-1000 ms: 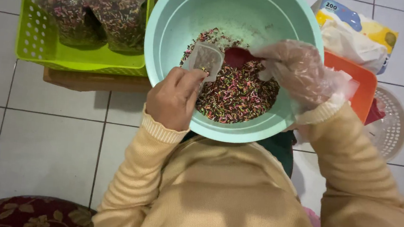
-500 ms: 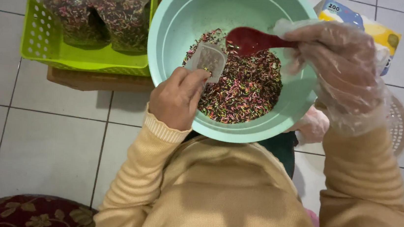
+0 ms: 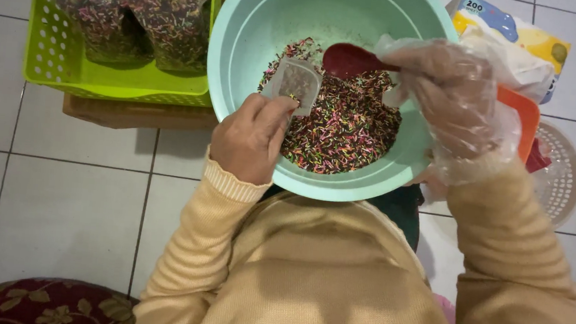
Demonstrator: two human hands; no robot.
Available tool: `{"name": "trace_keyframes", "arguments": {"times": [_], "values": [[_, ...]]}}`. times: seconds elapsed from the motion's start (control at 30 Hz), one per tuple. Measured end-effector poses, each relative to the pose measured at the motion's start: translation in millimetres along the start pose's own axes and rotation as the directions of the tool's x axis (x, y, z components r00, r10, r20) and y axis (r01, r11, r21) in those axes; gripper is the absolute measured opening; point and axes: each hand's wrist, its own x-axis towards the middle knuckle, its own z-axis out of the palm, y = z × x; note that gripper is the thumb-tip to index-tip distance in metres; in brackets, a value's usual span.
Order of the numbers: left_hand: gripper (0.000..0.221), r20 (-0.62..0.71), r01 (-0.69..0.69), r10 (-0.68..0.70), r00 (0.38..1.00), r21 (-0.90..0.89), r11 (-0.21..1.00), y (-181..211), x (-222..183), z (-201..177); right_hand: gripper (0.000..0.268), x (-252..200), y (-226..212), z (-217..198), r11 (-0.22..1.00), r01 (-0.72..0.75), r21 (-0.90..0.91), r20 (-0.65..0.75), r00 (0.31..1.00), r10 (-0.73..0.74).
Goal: Scoop sprinkles from a large bowl into a small plastic container using a spoon.
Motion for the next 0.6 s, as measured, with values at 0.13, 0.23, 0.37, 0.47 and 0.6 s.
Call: {"name": "trace_keyframes", "arguments": {"times": [0.13,0.23,0.37,0.47,0.6], "values": [[0.021,-0.008,-0.004,0.004,1.000,-0.008,1.000,1,1,-2,0.029,3,-11,20,0.979,-0.111,-0.174,-0.119,0.989,0.091],[0.021,0.008,-0.002,0.002,1.000,-0.018,1.000,1,2,-3,0.030,1,-11,22,0.953,-0.203,-0.223,-0.102,0.978,0.184],[0.022,-0.006,0.005,-0.005,1.000,-0.010,1.000,1,0,-1,0.029,-1,-12,26,0.951,-0.250,-0.181,-0.054,0.968,0.245],[0.017,0.001,0.036,-0.036,0.999,0.100,0.994,-13,-10,15,0.017,-7,-12,33,0.962,-0.075,-0.261,-0.093,0.994,0.052],[0.015,-0.016,0.033,-0.031,0.999,0.081,0.996,-9,-7,11,0.022,-6,-23,33,0.891,0.092,-0.444,0.017,0.995,-0.095]]}}
